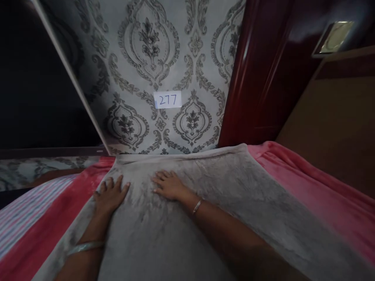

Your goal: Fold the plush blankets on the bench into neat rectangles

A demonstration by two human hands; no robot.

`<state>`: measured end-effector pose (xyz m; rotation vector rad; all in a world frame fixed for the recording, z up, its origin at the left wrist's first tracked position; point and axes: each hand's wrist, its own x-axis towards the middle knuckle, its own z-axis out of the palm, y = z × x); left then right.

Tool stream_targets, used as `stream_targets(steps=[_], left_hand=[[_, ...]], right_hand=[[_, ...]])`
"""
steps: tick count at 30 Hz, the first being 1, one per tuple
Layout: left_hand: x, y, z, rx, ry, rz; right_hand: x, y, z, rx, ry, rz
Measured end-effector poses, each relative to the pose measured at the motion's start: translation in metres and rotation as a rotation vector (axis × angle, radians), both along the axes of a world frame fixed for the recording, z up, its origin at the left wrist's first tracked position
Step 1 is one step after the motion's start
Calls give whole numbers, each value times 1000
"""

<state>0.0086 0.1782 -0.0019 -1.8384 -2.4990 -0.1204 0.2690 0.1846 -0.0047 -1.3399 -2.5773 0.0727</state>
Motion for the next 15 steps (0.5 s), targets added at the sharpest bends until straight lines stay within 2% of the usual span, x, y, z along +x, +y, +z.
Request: stream_targets(steps=[2, 5, 7, 9, 12, 15], left_hand=[[-1, 2, 0, -12, -5, -11], [-1, 2, 2, -14, -20, -10], [1, 2, 5, -5, -40, -12], [3, 1, 7, -6, -54, -14], [6, -2, 12, -14, -56, -22], [9, -7, 17, 32, -21, -34]], right_hand=[[57, 8, -3, -11, -65, -111], [172, 9, -8, -78, -116, -302], [250, -1, -16, -145, -154, -536], [313, -20, -25, -150, -157, -714], [364, -53, -30, -198, -146, -897], [364, -75, -21, -210, -142, -995]])
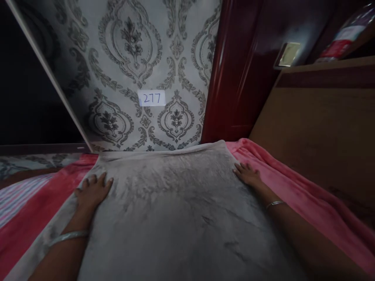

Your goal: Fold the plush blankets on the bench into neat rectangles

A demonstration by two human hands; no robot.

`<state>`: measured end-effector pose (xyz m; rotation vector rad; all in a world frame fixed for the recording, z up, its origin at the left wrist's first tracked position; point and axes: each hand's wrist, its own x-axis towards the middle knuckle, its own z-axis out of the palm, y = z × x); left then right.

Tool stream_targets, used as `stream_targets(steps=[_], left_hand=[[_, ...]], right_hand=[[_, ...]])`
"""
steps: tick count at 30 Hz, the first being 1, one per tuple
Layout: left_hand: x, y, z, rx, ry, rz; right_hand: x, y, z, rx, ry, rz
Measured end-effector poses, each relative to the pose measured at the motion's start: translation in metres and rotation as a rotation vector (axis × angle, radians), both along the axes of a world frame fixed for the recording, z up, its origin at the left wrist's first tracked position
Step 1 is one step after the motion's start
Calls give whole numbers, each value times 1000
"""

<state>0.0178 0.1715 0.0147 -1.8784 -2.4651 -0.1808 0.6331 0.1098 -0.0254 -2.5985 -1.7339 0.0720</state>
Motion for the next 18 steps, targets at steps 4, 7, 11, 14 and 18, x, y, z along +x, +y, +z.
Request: stream_targets(steps=[4, 7, 11, 14, 18], left_hand=[[14, -6, 13, 3, 25, -3], [58, -8, 22, -25, 18, -80], [176, -10, 15, 26, -7, -487], [284, -16, -4, -3, -73, -819], [374, -21, -31, -30, -96, -1014]], right_hand=[[-32, -4, 15, 83, 24, 147], [-48, 0, 13, 92, 43, 213], [-51, 2, -7, 92, 12, 235], [-45, 5, -21, 129, 8, 246], [-38, 8, -30, 173, 8, 273]])
